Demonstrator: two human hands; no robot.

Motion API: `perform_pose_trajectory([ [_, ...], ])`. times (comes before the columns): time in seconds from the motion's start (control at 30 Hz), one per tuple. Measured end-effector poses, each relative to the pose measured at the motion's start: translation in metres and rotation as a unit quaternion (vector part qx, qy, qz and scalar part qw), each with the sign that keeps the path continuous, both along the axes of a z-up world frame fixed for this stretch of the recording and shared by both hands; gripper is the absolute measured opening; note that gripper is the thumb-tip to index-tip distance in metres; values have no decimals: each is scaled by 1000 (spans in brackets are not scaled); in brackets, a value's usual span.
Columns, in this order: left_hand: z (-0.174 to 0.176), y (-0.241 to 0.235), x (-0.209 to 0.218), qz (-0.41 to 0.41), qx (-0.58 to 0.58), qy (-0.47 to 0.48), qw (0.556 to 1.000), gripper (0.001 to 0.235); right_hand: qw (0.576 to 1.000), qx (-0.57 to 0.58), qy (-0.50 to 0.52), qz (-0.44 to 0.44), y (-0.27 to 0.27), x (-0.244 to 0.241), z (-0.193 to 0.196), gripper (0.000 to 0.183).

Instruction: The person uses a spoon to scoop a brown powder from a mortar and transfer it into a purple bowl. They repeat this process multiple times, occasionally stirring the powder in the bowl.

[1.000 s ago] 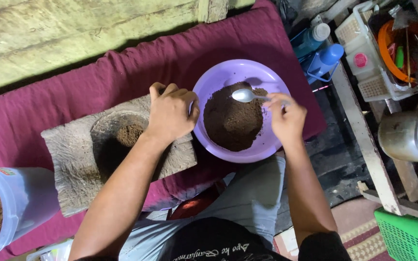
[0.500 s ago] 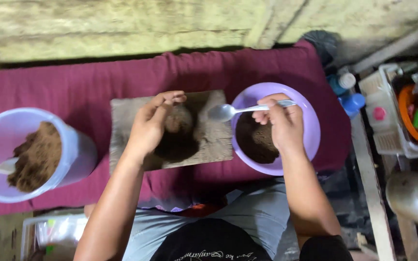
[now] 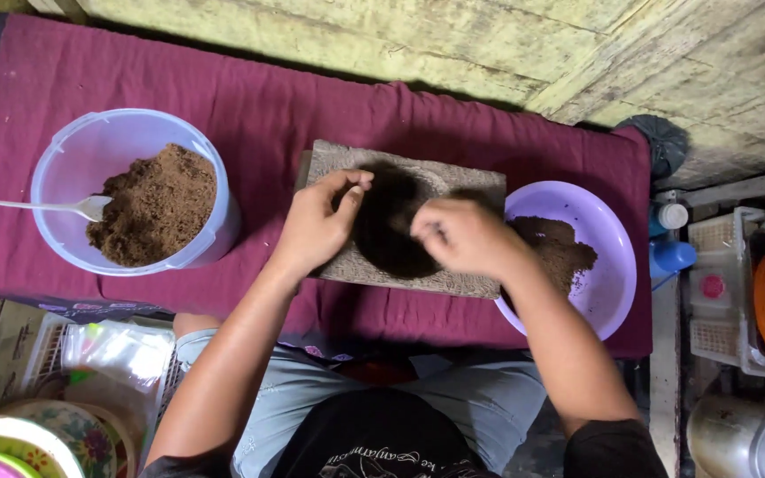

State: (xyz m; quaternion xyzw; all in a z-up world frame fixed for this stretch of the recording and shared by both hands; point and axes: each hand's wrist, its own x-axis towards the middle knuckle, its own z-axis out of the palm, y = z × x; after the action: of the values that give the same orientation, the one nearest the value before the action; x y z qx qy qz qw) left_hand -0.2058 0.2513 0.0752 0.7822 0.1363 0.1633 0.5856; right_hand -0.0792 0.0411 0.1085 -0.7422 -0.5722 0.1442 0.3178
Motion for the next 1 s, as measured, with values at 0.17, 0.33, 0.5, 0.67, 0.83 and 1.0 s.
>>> perform_pose_trajectory([
  [0.17,4,1,-1,-9,3,-14,1000,22,990,-97,105,7,-25,32,36,16],
  [0.33,7,0,0,-23,14,-8,1000,21,963,-242,120,4,-6,35,48,23],
  [0.5,6,0,-1,-20,4,-13,1000,21,955,-275,94,57,10,40,60,21],
  [0.67,7,1,0,-20,5,-9,1000,21,959,-275,72,15,27,35,77,28],
  [0.83,6,1,0,-18,-4,-17,1000,21,953,-294,66,13,34,36,68,25],
  [1.0,5,1,0,-21,3,-8,1000,22,957,-287,47,21,39,33,63,25],
])
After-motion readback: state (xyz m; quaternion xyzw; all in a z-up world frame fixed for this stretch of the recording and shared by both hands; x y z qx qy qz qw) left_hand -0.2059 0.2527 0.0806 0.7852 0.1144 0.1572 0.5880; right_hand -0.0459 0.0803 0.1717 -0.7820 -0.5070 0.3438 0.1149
